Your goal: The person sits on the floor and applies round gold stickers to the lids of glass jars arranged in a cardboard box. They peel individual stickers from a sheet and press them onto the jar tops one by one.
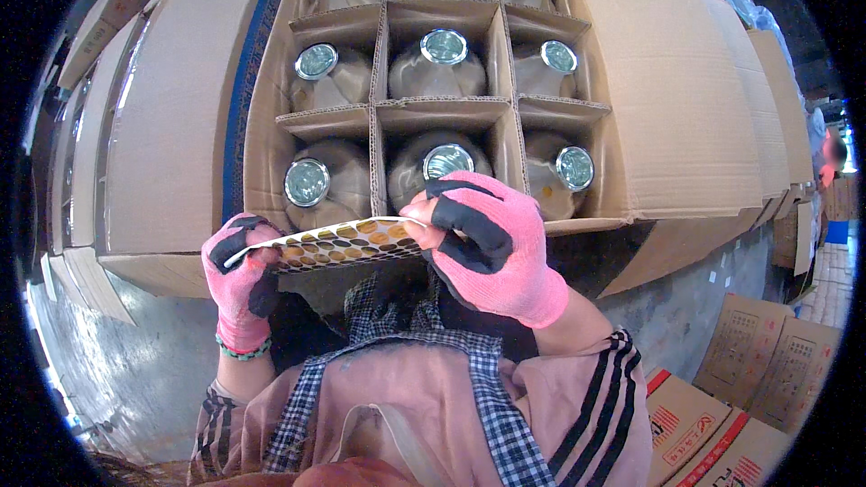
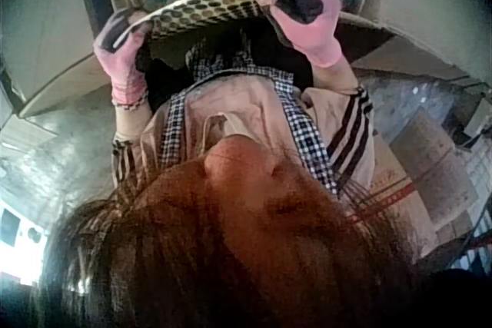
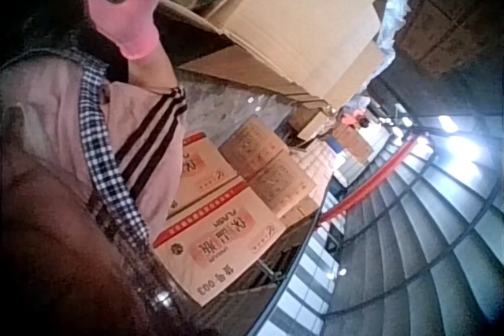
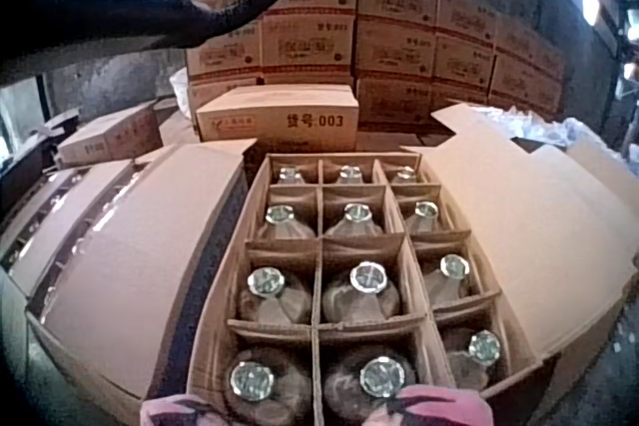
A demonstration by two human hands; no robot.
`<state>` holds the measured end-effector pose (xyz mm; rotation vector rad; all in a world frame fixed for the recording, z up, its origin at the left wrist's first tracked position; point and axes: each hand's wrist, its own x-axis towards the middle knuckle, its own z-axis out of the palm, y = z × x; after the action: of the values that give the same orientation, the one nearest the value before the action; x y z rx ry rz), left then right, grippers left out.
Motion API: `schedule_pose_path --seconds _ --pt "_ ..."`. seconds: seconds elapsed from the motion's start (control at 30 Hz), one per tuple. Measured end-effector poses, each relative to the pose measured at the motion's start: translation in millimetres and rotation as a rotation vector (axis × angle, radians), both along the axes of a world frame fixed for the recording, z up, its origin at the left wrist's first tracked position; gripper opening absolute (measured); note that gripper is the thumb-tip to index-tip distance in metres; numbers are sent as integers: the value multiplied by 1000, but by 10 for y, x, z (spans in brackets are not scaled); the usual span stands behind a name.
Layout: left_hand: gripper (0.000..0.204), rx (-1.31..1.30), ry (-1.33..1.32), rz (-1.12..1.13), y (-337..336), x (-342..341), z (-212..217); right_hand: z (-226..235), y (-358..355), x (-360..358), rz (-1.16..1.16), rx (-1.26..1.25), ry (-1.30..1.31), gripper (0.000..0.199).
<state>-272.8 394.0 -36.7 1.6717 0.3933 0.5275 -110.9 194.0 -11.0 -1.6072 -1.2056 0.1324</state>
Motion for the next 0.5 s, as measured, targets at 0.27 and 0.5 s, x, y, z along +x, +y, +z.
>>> schedule_pose_path --seconds 0.27,0.5 --pt "14 -11 -18 8 30 2 -15 68 39 -44 -184 -49 -136 27" --pt "12 -66 -10 9 7 15 -4 0 39 21 -184 -37 -281 25"
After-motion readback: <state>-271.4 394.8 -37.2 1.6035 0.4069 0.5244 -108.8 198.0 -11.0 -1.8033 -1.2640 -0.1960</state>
